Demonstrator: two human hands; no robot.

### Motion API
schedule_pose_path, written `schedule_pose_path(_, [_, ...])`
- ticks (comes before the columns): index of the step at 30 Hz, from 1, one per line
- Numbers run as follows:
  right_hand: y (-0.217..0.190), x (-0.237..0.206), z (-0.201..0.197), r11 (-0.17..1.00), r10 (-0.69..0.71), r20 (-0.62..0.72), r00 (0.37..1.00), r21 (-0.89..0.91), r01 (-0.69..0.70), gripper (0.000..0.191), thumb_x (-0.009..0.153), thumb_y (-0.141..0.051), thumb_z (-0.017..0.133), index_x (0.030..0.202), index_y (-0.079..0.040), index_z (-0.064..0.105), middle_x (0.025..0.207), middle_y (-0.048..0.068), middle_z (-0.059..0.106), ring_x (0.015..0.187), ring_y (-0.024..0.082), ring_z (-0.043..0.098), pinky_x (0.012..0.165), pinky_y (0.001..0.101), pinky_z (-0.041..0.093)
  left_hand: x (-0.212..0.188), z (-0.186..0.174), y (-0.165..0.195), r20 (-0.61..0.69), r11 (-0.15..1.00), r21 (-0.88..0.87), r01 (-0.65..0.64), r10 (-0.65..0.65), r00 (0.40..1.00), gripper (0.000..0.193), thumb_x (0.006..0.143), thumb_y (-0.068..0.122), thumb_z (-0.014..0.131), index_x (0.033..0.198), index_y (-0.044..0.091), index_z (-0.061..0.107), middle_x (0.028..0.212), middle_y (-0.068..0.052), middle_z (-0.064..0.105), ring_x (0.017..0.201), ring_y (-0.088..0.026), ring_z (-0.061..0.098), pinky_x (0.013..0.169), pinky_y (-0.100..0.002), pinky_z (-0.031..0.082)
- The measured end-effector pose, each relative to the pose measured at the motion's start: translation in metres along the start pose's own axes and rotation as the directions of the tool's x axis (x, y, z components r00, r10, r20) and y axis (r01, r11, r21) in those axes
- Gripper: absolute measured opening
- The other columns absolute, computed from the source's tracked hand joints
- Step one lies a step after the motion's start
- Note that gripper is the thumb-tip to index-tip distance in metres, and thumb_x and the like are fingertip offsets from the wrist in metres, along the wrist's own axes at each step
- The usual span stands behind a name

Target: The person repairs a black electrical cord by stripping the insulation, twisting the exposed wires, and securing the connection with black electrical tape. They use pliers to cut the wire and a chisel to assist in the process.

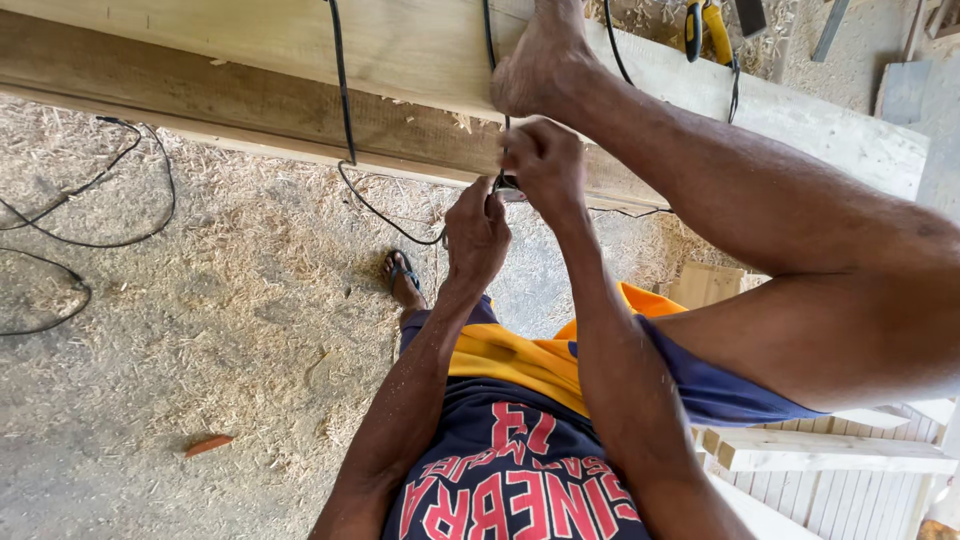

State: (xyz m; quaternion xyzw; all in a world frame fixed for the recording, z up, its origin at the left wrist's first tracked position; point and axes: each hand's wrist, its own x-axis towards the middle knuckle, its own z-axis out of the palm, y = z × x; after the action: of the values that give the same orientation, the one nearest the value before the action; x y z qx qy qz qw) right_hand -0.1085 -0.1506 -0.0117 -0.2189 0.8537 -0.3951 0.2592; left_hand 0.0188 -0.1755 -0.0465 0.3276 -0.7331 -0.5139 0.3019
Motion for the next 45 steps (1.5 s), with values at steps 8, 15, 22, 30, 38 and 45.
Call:
schedule_pose_path(8, [0.045, -0.046, 0.004, 0.982, -0.155, -0.037, 0.987, -0.114, 0.149, 0.045, 0.079, 0.007, 0.064, 0.122, -0.002, 0.071, 0.117, 0.012, 0.074, 0.094, 0.017, 0.074, 0.078, 0.028, 0.063, 0.016, -0.005, -0.011, 0.129, 0.961, -0.155, 0.23, -0.211, 0.969, 0.026, 0.099, 0.019, 0.058, 0.112, 0.002, 0.074, 0.085, -0.014, 0.076, 0.068, -0.017, 0.072, 0.06, -0.034, 0.058])
schedule_pose_path(15, [0.037, -0.066, 0.031, 0.932, 0.351, -0.172, 0.92, -0.032, -0.361, 0.019, 0.098, -0.021, 0.07, 0.108, -0.005, 0.071, 0.084, 0.01, 0.075, 0.067, 0.021, 0.069, 0.056, 0.0345, 0.051, 0.024, -0.008, -0.01, 0.206, 0.935, -0.117, 0.334, -0.306, 0.93, 0.028, 0.097, 0.028, 0.066, 0.103, 0.003, 0.078, 0.076, -0.015, 0.074, 0.062, -0.018, 0.071, 0.057, -0.034, 0.055])
schedule_pose_path(22, [0.047, -0.079, 0.028, 0.924, -0.256, -0.272, 0.928, -0.352, 0.152, 0.015, 0.087, -0.011, 0.078, 0.095, -0.001, 0.072, 0.08, 0.011, 0.068, 0.064, 0.024, 0.064, 0.062, 0.0381, 0.05, 0.021, -0.005, -0.012, 0.074, 0.968, -0.114, 0.224, -0.216, 0.974, 0.026, 0.097, 0.023, 0.069, 0.093, -0.002, 0.074, 0.075, -0.019, 0.069, 0.062, -0.025, 0.065, 0.059, -0.04, 0.051])
schedule_pose_path(30, [0.022, -0.073, 0.005, 0.833, -0.39, -0.054, 0.919, -0.447, 0.327, 0.008, 0.092, -0.006, 0.072, 0.097, 0.0, 0.071, 0.085, 0.014, 0.067, 0.068, 0.022, 0.066, 0.061, 0.0371, 0.052, 0.013, 0.0, -0.013, -0.053, 0.991, -0.128, 0.036, -0.043, 0.998, 0.01, 0.096, 0.01, 0.072, 0.095, 0.0, 0.071, 0.08, -0.016, 0.068, 0.065, -0.027, 0.066, 0.059, -0.039, 0.051])
schedule_pose_path(38, [-0.027, 0.018, 0.011, 0.757, -0.114, 0.389, 0.914, -0.562, 0.333, 0.003, 0.091, -0.004, 0.071, 0.089, -0.005, 0.072, 0.08, 0.011, 0.071, 0.065, 0.02, 0.063, 0.059, 0.0366, 0.052, -0.005, 0.0, -0.002, -0.027, 0.998, 0.011, -0.065, 0.066, 0.997, 0.008, 0.093, -0.003, 0.066, 0.1, 0.001, 0.066, 0.087, -0.017, 0.067, 0.079, -0.032, 0.067, 0.07, -0.043, 0.053])
schedule_pose_path(45, [-0.056, 0.041, 0.06, 0.553, 0.043, 0.732, 0.68, -0.584, 0.594, 0.01, 0.073, 0.005, 0.079, 0.078, -0.003, 0.077, 0.077, 0.012, 0.073, 0.067, 0.019, 0.068, 0.06, 0.0316, 0.054, -0.001, 0.001, 0.006, -0.073, 0.996, 0.057, -0.074, 0.078, 0.994, 0.022, 0.099, 0.002, 0.066, 0.12, -0.003, 0.063, 0.092, -0.023, 0.069, 0.075, -0.035, 0.069, 0.062, -0.041, 0.056])
